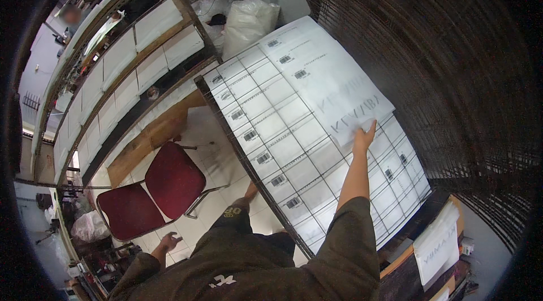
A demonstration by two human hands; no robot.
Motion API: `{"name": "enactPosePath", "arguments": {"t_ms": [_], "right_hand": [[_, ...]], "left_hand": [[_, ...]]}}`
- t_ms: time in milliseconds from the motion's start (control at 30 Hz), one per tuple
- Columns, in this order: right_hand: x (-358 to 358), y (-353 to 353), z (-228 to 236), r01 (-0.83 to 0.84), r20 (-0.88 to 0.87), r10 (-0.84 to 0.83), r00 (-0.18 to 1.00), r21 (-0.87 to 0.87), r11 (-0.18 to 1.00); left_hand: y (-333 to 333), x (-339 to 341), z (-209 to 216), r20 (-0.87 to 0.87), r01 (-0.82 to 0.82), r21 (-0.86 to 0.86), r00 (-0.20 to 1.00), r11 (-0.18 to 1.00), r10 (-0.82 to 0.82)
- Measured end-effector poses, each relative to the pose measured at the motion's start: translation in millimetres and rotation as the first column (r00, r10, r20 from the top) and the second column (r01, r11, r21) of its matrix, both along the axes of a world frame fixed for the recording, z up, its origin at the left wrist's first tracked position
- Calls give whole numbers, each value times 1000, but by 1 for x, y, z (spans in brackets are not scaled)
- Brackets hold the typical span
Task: The person repeatedly picks up individual white sheets from a table and places them onto a large stack on a nearby rack. The action is continuous and repetitive throughout the clip.
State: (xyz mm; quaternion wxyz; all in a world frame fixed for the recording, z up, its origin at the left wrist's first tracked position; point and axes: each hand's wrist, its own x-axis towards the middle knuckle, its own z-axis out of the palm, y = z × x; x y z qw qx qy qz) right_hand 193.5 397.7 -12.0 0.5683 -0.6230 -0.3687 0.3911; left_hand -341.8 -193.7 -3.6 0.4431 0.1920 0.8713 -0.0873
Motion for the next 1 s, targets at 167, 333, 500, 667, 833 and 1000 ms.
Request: {"name": "enactPosePath", "arguments": {"t_ms": [167, 333, 500, 667, 833, 1000], "right_hand": [[4, 7, -9, 53, 44, -54, 998, 9, 999], [7, 12, -14, 69, 151, -63, 987, -30, 997], [-3, 10, -3, 97, 124, -85, 989, -96, 991], [0, 15, -11, 129, 263, -125, 957, 4, 992], [-4, -25, -4, 214, 727, -213, 652, 93, 972], [-56, -237, 53, -119, 747, 182, 640, -138, 983]], "left_hand": [[45, -72, -33, 9, 76, 186, 997, 980, -79], [90, -106, -49, 139, -59, 263, 990, 963, 23], [133, -112, -18, 91, 90, 203, 990, 975, -110], [144, -125, 15, 173, -47, 151, 985, 987, 21], [99, -191, -27, 453, -350, 299, 871, 888, 190], [189, -104, 70, 537, 415, 185, 716, 891, -445]]}}
